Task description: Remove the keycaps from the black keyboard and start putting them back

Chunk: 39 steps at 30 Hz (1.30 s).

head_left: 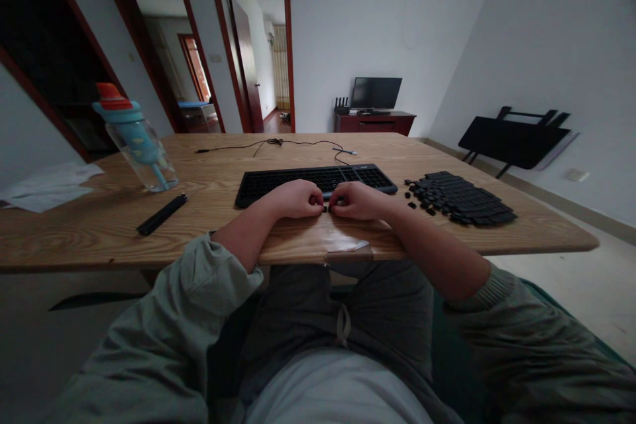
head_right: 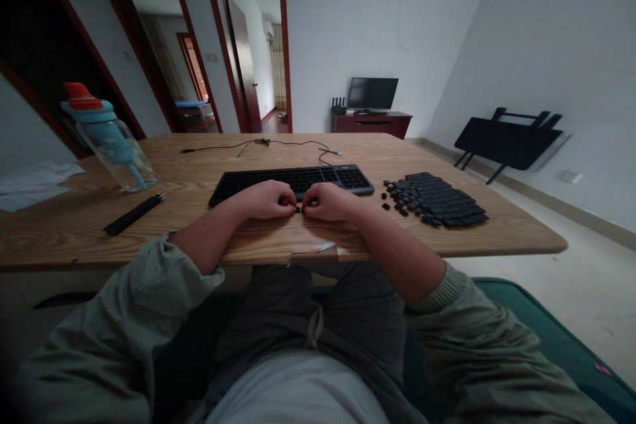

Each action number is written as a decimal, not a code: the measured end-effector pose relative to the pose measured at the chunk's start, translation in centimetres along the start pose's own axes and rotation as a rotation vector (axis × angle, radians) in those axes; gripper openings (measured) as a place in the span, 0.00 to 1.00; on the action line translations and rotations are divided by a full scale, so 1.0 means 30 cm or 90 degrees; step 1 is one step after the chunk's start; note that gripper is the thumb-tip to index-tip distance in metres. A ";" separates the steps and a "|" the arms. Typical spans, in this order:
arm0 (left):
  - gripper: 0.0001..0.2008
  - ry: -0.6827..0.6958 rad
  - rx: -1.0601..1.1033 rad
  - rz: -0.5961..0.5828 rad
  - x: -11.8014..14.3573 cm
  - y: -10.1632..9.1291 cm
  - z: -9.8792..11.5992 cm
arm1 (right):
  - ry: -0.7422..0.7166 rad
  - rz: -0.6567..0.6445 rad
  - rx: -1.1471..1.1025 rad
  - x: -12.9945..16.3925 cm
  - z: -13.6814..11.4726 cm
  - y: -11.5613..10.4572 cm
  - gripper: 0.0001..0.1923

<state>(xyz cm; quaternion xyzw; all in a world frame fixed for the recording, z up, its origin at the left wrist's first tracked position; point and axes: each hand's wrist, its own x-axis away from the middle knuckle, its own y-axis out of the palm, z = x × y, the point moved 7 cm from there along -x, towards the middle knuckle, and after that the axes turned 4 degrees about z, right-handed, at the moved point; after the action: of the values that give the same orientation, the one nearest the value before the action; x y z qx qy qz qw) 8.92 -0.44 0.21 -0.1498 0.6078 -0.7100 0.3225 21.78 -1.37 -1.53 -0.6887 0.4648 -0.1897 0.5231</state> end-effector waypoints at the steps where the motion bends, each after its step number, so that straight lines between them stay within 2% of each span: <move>1: 0.12 0.002 -0.001 -0.001 0.000 0.000 0.000 | -0.006 0.002 -0.001 0.002 -0.001 -0.002 0.13; 5: 0.12 0.000 -0.001 -0.002 -0.001 0.002 0.000 | -0.013 0.038 -0.022 0.021 -0.004 -0.039 0.13; 7: 0.12 -0.001 -0.001 0.000 -0.001 0.001 0.001 | 0.023 0.055 -0.040 0.040 0.012 -0.064 0.14; 11: 0.12 0.003 0.000 0.001 0.000 0.002 0.008 | 0.085 0.030 -0.061 0.074 0.047 -0.077 0.14; 22: 0.11 0.007 0.015 0.015 -0.004 0.003 0.005 | 0.052 0.004 0.041 0.075 0.066 -0.074 0.11; 39: 0.12 0.005 0.023 0.012 -0.007 0.006 0.005 | 0.044 0.009 0.023 0.072 0.057 -0.065 0.11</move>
<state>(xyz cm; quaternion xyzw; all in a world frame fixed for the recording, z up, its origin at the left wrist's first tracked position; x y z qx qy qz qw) 9.22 -0.43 0.10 -0.1355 0.5977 -0.7181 0.3297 24.99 -2.20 -0.93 -0.6690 0.4841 -0.2183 0.5200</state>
